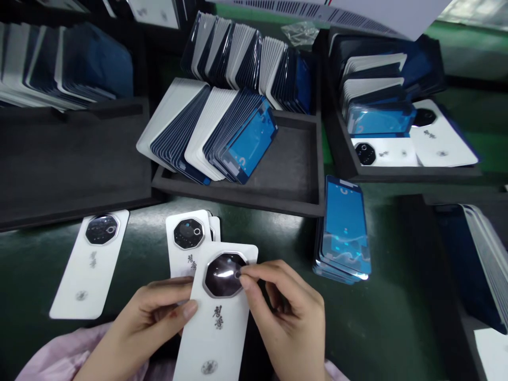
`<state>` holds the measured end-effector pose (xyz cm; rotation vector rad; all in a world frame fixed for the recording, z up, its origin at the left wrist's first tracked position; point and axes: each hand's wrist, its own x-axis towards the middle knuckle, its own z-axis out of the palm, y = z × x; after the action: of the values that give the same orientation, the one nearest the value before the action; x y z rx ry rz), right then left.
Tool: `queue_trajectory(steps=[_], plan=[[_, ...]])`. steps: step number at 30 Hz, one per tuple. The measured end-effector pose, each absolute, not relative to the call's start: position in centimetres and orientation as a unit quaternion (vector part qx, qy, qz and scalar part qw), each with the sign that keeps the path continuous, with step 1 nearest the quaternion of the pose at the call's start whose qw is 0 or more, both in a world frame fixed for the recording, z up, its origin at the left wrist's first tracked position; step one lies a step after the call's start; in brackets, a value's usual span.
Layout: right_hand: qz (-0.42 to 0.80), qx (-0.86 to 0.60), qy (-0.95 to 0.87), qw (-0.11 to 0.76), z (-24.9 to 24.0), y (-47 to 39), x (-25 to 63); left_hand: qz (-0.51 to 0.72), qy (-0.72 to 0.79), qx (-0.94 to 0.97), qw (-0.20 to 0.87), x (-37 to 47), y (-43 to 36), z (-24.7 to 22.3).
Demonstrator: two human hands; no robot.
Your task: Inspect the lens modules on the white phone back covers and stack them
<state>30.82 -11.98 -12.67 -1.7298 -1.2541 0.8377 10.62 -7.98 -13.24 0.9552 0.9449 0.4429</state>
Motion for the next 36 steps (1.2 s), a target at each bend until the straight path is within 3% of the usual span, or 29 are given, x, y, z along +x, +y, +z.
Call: queue_trajectory(steps=[5, 11, 16, 23, 28, 36], plan=[[0.201, -0.718, -0.563, 0.357, -13.5, -11.9, 30.5, 0.210, 0.415, 0.528, 0.711, 10.8, -8.0, -13.5], [0.234, -0.742, -0.515, 0.361, -13.8, -11.5, 30.8, 0.244, 0.513, 0.453, 0.687, 9.4, -8.1, -13.8], [0.273, -0.710, -0.541, 0.359, -14.2, -11.7, 30.3, 0.281, 0.639, 0.394, 0.598, 8.2, -7.7, -14.6], [0.304, -0.669, -0.607, 0.301, -15.4, -11.9, 29.4, 0.193, 0.734, 0.534, 0.373, 5.8, -9.1, -13.1], [0.325, -0.652, -0.625, 0.282, -15.5, -12.2, 29.4, 0.081, 0.760, 0.641, 0.072, 0.6, -8.6, -14.2], [0.317, -0.635, -0.643, 0.287, -15.8, -12.3, 29.2, 0.082, 0.780, 0.613, 0.094, -2.7, -6.6, -17.7]])
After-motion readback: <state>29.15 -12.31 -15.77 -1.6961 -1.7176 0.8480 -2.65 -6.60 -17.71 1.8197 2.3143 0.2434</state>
